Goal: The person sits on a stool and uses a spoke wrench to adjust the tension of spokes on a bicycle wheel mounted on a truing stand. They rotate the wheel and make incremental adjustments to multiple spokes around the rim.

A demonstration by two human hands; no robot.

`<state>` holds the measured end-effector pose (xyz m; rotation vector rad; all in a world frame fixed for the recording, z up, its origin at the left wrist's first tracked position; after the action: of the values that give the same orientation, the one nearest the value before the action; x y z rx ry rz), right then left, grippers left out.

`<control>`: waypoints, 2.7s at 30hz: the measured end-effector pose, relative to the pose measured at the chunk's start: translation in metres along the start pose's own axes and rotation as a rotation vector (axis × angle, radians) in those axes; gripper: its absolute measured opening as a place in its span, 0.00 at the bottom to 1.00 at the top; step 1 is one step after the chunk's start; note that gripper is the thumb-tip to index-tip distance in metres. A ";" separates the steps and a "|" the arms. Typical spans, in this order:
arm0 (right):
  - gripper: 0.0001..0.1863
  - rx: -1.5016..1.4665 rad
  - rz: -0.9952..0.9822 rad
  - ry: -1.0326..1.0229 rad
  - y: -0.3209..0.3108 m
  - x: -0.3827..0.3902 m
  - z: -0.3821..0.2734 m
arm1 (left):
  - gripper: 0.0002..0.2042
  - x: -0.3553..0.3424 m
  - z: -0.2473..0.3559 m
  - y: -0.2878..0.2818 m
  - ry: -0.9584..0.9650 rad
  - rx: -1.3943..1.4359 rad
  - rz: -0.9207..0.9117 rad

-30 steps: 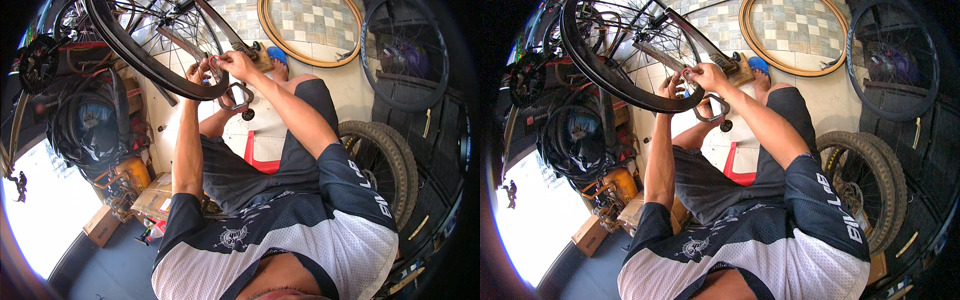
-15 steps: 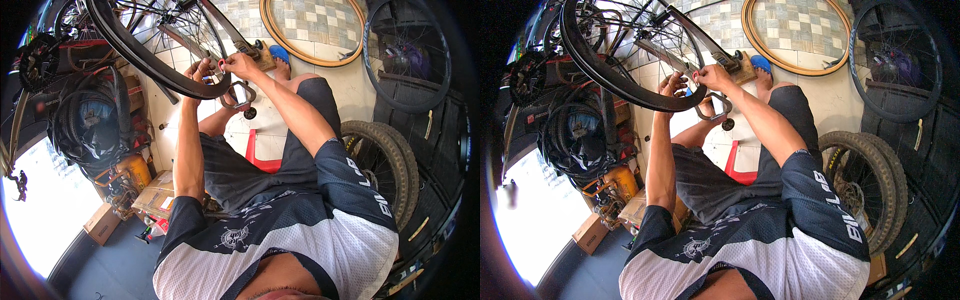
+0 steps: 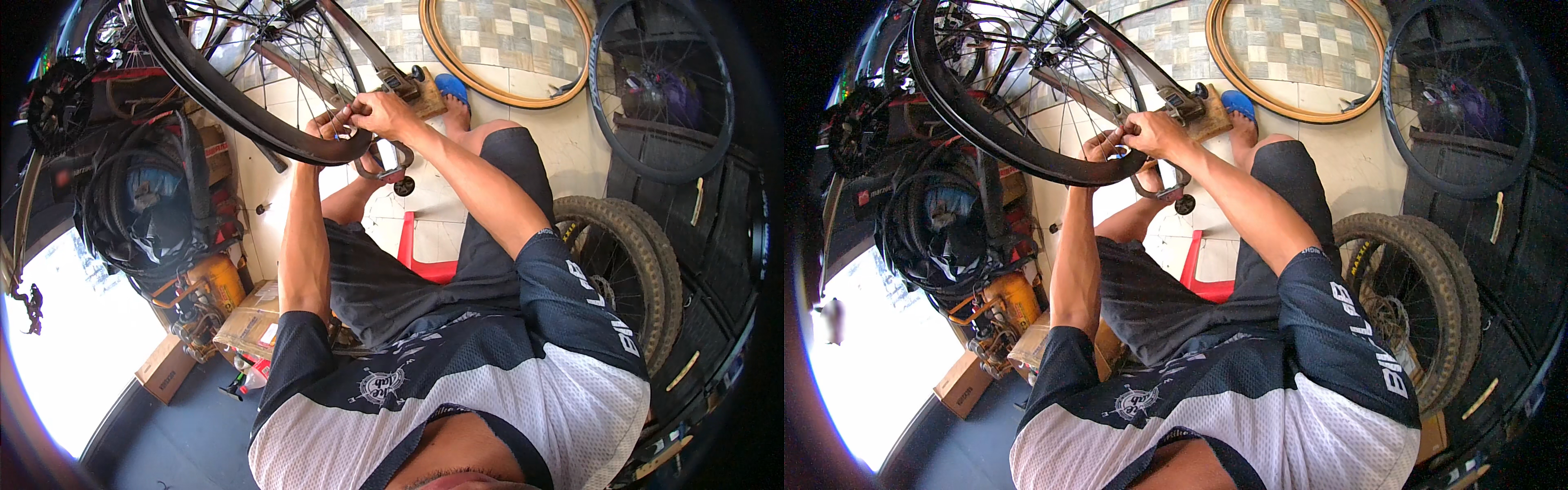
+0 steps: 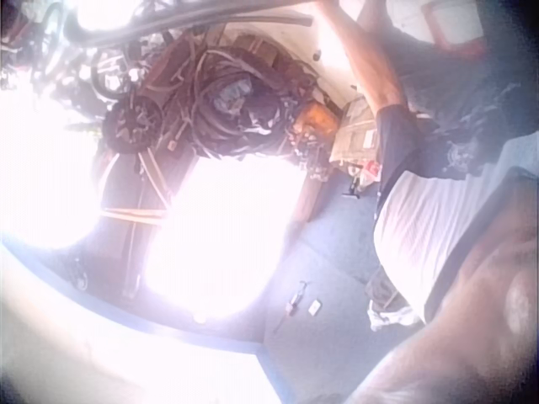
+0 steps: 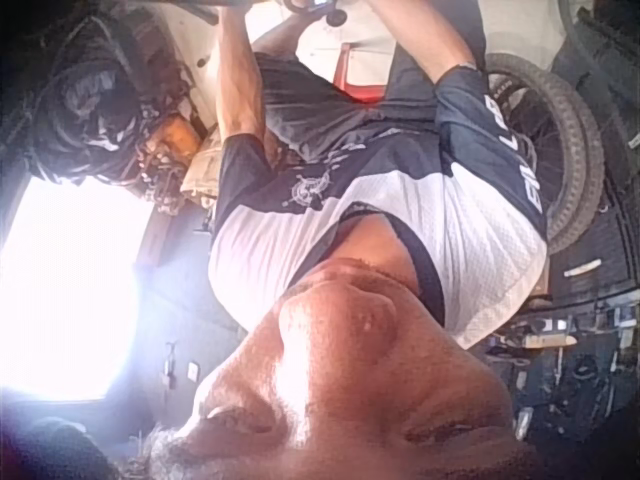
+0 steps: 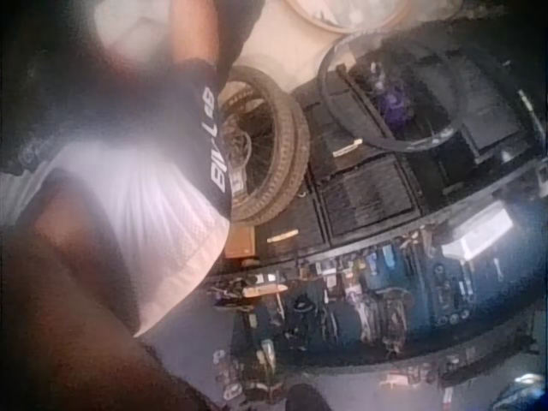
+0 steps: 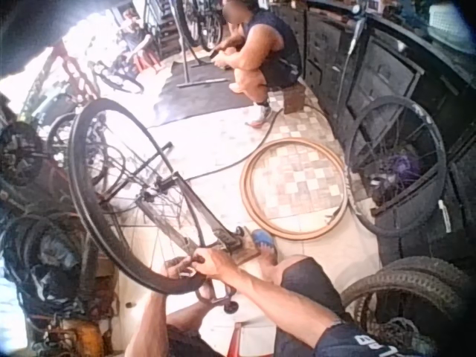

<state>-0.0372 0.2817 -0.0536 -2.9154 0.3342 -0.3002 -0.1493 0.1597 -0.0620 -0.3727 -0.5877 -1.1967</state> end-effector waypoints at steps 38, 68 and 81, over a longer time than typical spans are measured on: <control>0.21 -0.015 0.012 0.042 0.002 -0.009 0.017 | 0.18 -0.006 -0.011 -0.016 0.156 0.017 0.314; 0.17 -0.206 0.077 0.096 0.019 -0.022 0.044 | 0.29 -0.009 -0.002 -0.034 0.071 -0.109 0.404; 0.17 -0.281 0.317 -0.002 -0.045 -0.014 0.029 | 0.25 -0.031 0.002 0.002 0.273 0.474 -0.052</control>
<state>-0.0346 0.3331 -0.0743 -3.0625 0.8926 -0.2151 -0.1554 0.1845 -0.0790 0.2059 -0.6222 -1.0943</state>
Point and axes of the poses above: each hand's wrist, its own x-axis away from the middle knuckle, its own y-axis out of the palm, z = x × y, the point moved 7 cm from there along -x, towards the middle knuckle, and after that the axes turned 14 degrees about -z, right-handed, at the moved point
